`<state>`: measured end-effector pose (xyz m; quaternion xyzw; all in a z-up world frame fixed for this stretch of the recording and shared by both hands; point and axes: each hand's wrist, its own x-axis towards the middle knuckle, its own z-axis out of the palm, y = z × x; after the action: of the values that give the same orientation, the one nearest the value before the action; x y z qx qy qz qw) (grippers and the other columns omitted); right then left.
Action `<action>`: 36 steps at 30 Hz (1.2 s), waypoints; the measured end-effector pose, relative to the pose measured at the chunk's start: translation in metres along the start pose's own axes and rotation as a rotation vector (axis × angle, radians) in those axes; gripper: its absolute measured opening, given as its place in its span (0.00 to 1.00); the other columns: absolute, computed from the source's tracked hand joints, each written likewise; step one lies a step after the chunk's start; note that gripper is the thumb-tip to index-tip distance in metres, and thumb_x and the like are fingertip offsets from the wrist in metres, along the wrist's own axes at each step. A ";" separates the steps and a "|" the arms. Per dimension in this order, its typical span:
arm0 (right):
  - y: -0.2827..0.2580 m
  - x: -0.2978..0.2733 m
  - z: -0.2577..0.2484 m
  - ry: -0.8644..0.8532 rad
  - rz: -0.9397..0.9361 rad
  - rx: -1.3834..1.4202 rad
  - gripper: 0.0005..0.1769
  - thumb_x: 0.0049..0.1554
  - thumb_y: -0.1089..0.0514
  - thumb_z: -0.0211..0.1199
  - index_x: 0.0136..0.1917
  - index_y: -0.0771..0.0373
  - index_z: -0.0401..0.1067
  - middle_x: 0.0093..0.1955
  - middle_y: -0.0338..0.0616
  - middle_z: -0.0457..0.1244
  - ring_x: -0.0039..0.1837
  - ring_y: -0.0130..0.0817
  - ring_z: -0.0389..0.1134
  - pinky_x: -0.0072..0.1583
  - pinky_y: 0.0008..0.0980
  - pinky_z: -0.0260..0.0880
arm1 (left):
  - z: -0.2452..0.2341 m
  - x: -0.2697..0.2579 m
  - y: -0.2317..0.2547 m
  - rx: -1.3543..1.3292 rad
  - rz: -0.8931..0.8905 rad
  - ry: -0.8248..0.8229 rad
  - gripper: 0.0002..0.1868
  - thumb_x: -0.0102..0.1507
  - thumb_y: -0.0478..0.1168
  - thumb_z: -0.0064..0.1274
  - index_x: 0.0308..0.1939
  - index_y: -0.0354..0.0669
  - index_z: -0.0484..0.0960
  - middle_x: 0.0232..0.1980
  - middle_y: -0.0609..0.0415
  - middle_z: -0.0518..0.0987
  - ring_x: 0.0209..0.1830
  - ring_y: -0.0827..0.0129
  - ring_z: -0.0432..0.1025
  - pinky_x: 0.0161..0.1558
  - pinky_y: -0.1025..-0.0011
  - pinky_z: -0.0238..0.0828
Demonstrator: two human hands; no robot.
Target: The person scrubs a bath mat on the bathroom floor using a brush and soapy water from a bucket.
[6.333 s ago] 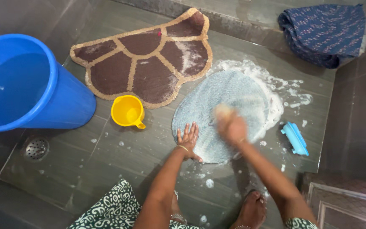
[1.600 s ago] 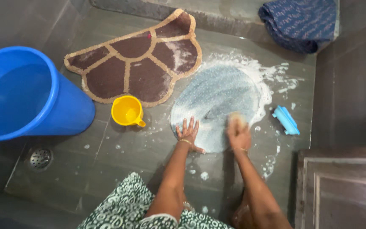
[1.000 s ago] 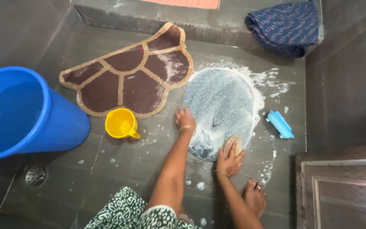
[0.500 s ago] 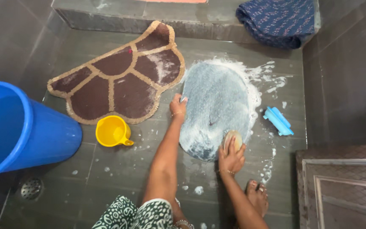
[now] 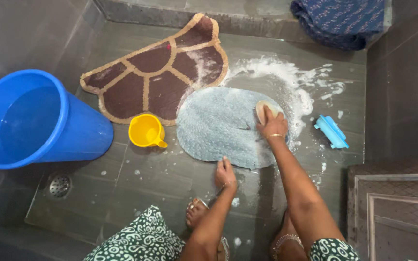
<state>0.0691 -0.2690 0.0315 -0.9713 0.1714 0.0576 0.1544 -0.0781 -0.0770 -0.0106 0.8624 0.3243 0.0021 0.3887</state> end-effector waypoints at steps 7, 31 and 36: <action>0.022 -0.089 0.014 0.284 0.065 0.062 0.48 0.46 0.36 0.72 0.76 0.46 0.62 0.60 0.67 0.59 0.62 0.62 0.63 0.61 0.56 0.64 | -0.018 0.099 0.008 0.208 0.645 -0.049 0.27 0.64 0.58 0.56 0.59 0.45 0.75 0.65 0.45 0.72 0.68 0.48 0.63 0.68 0.51 0.60; -0.016 -0.094 0.026 -0.075 -0.745 -0.121 0.33 0.53 0.36 0.60 0.72 0.35 0.67 0.54 0.56 0.63 0.54 0.52 0.65 0.56 0.50 0.64 | -0.037 0.122 0.003 0.639 0.371 -0.497 0.83 0.38 0.71 0.72 0.83 0.60 0.29 0.83 0.41 0.20 0.83 0.40 0.19 0.75 0.33 0.20; 0.024 -0.038 -0.010 -0.213 -0.526 -0.243 0.30 0.52 0.29 0.57 0.63 0.41 0.73 0.50 0.53 0.69 0.56 0.49 0.68 0.65 0.54 0.57 | -0.061 0.125 0.021 0.807 0.461 -0.745 0.90 0.36 0.70 0.75 0.80 0.60 0.18 0.81 0.40 0.12 0.81 0.39 0.10 0.72 0.31 0.14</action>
<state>0.0260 -0.2816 0.0403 -0.9822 -0.1109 0.1371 0.0639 0.0169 0.0239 0.0144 0.9327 -0.0543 -0.3399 0.1073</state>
